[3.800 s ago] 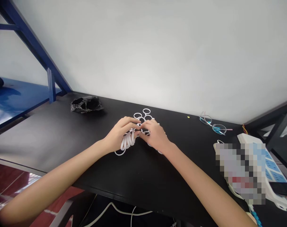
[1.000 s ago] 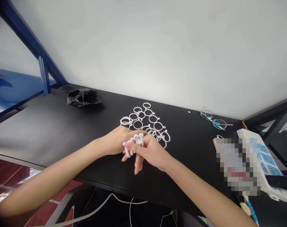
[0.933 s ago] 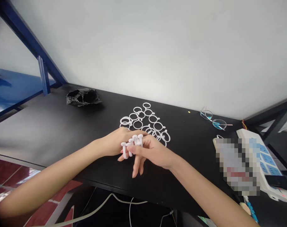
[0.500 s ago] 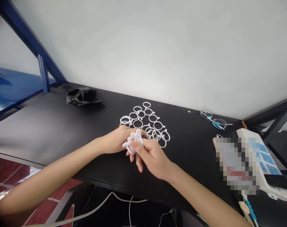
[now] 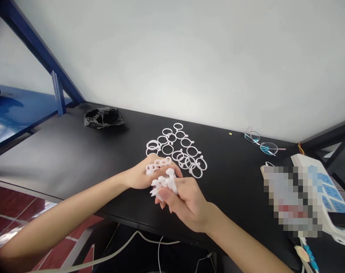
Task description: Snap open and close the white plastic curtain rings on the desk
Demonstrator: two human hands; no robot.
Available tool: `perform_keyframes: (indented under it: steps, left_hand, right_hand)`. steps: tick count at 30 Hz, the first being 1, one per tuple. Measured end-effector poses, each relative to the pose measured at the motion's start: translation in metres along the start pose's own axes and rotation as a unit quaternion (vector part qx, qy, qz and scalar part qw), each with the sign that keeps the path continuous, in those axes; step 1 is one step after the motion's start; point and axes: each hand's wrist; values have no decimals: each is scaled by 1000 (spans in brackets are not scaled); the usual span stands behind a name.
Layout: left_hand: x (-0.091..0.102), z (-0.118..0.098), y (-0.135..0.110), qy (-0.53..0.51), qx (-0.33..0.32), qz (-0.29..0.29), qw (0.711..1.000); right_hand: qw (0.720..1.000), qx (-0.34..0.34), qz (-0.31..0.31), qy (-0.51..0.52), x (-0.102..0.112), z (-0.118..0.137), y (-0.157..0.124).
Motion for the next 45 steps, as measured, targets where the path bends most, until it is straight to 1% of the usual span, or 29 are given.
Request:
perform_keyframes:
  steps: [2,3,5,6,8,9,10,11,13,14,15,17,19,21,24,25,26,28,30,31,32,34,35,37,39,41,45]
  left_hand:
    - [6,0,0,3,0,12,1000]
    - [11,0,-1,16,2,11,1000]
    - [31,3,-5,73,14,-18,997]
    - [44,5,-7,123,24,-51,991]
    - [76,10,-14,192,73,-134,969]
    - [93,14,-17,219,102,-189,952]
    - [109,18,-20,254,144,-233,928]
    - [124,22,-22,277,204,-248,906]
    - [147,28,-25,286,256,-240,892]
    - [154,31,-26,286,275,-235,887]
    - [160,32,-26,285,285,-231,886]
    - [164,33,-26,287,300,-228,881]
    - [163,30,-27,289,311,-222,878]
    - [161,26,-31,274,326,-209,880]
    - [159,21,-42,246,344,-190,886]
    - [158,19,-47,253,342,-194,884]
    - [155,17,-52,272,333,-207,879]
    - [144,13,-61,327,296,-256,860]
    - [123,9,-69,370,244,-303,844]
    - [111,6,-72,379,217,-304,847]
    - [97,5,-74,381,191,-277,861]
    - [71,3,-75,387,145,-198,889]
    - [60,4,-73,391,131,-166,896]
    - [46,8,-68,410,95,-141,896]
    - [40,14,-58,437,60,-151,885]
    - [39,21,-46,463,38,-158,871]
    - [42,30,-25,481,30,-145,864]
  right_hand:
    - [994,-77,-22,70,0,-3,0]
    - [989,-116,-28,92,1,-5,0]
    - [978,-181,-46,94,7,-11,2]
    - [973,-207,-61,81,12,-14,1]
    - [965,-236,-112,36,24,-21,-1]
    - [961,-244,-131,24,30,-24,-3]
    - [958,-247,-148,17,34,-26,-5]
    - [955,-251,-157,15,38,-28,-7]
    - [952,-255,-169,12,42,-29,-10]
    - [951,-257,-171,11,43,-29,-11]
    - [950,-259,-172,10,43,-29,-10]
    - [949,-267,-167,8,43,-28,-9]
    - [949,-272,-159,2,44,-28,-8]
    - [949,-273,-156,-5,46,-29,-9]
    - [948,-273,-161,-17,53,-30,-13]
    - [947,-275,-163,-22,56,-31,-16]
    - [946,-276,-164,-30,59,-31,-18]
    - [946,-277,-160,-55,66,-31,-24]
    - [945,-274,-143,-106,73,-32,-28]
    - [943,-271,-126,-142,76,-32,-30]
    - [941,-267,-102,-182,79,-32,-31]
    - [934,-250,-38,-253,82,-34,-32]
    - [931,-237,-4,-277,83,-35,-32]
    - [928,-210,50,-303,83,-37,-30]
    - [925,-195,80,-316,83,-41,-26]
    - [919,-199,95,-328,81,-45,-22]
    - [908,-233,102,-332,83,-48,-11]
Point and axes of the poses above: each hand's wrist, its own y-axis towards the middle knuckle, its own x-axis out of the back of the hand, z = x × y, and after that the axes turned 14 degrees about x, right-handed
